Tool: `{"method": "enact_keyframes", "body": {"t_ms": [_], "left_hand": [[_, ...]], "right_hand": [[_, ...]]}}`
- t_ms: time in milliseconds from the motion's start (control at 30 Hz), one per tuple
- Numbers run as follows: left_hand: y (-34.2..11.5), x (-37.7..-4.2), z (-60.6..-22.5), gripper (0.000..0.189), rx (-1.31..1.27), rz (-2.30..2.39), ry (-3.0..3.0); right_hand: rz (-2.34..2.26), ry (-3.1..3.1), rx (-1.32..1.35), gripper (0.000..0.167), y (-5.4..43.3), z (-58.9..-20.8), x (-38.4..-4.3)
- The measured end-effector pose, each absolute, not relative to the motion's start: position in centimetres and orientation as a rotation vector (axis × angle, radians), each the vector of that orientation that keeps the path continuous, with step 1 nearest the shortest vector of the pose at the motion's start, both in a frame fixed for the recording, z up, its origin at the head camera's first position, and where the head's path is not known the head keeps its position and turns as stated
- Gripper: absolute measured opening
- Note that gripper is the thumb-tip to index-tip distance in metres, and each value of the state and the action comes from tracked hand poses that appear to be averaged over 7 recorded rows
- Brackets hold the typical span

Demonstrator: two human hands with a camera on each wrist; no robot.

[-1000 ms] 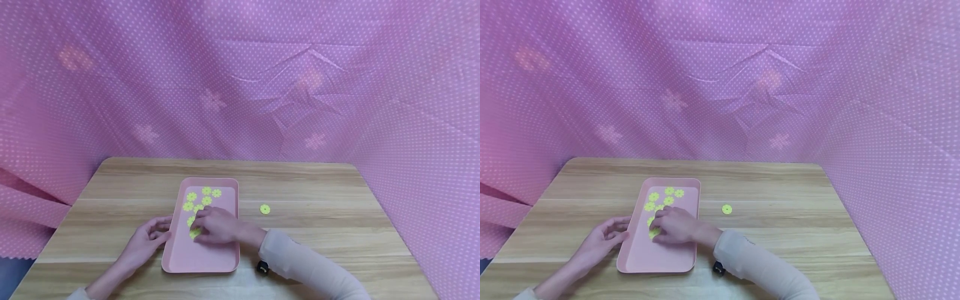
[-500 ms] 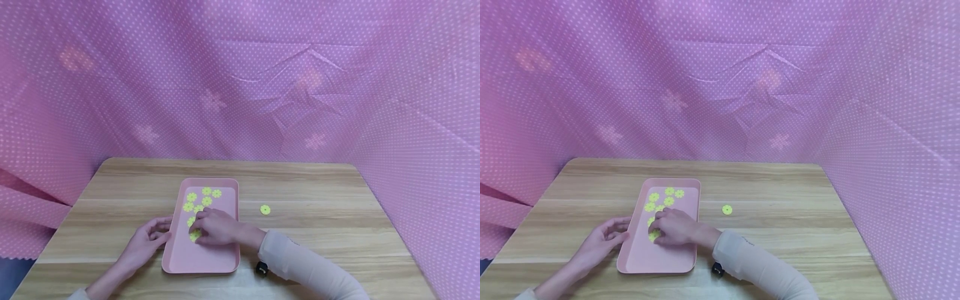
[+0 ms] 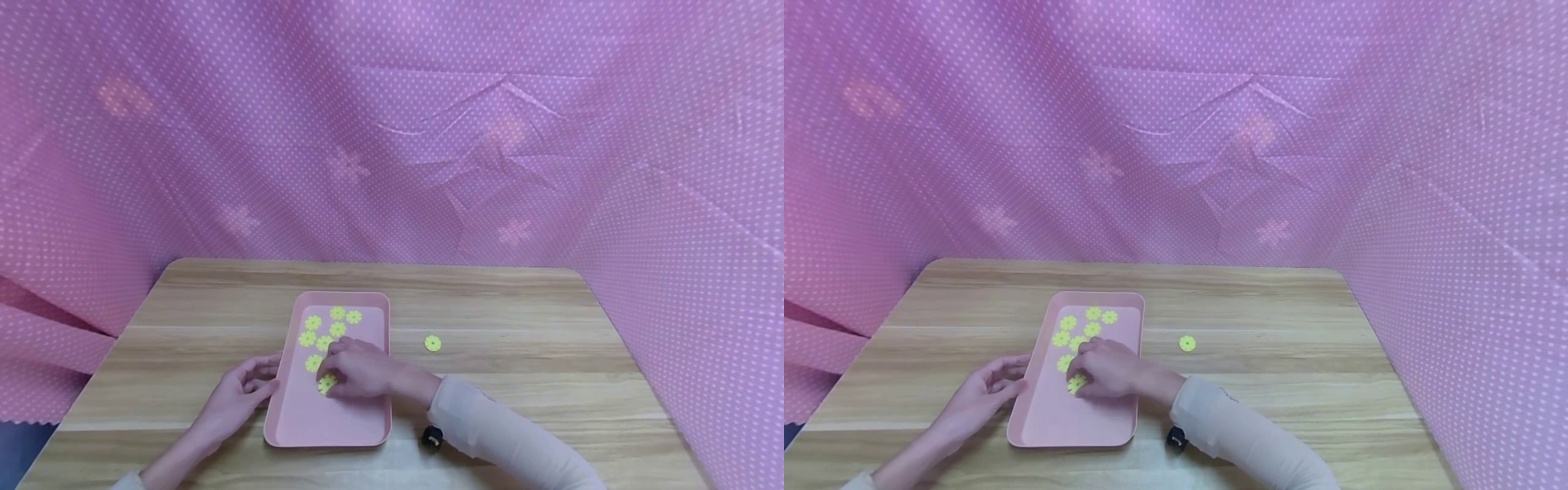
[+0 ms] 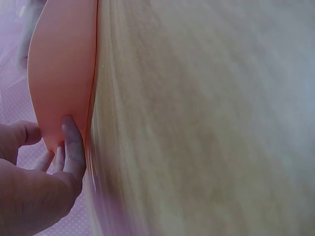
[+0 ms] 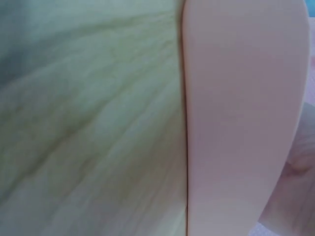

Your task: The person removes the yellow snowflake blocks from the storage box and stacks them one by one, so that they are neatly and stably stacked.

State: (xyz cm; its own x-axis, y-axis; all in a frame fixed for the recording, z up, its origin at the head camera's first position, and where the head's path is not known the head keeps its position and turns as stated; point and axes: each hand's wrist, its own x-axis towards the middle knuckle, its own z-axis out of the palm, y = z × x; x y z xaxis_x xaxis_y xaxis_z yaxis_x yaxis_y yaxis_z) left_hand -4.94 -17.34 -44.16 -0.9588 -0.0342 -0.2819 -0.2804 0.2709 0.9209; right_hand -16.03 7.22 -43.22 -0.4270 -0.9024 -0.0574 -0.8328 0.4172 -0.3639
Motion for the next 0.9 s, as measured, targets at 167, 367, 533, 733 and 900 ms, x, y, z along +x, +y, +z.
{"method": "enact_keyframes", "body": {"t_ms": [167,367,533,733,900], "left_hand": [[-17.3,-4.9,-44.1,0.051,-0.31,1.749,2.331],[-17.3,-4.9,-44.1,0.052,-0.32,1.747,2.334],[-17.3,-4.9,-44.1,0.051,-0.315,1.75,2.335],[-17.3,-4.9,-44.0,0.051,-0.32,1.741,2.339],[-17.2,-4.9,-43.9,0.052,-0.319,1.729,2.347]], "right_hand": [[-0.448,2.443,-1.498,0.019,7.7,-43.0,-16.4],[-0.484,2.46,-1.499,0.012,8.2,-42.8,-16.7],[-0.525,2.463,-1.506,0.009,8.7,-42.5,-16.9],[-0.576,2.478,-1.479,0.009,9.4,-42.2,-16.8],[-0.642,2.486,-1.441,0.009,10.3,-41.7,-16.9]]}}
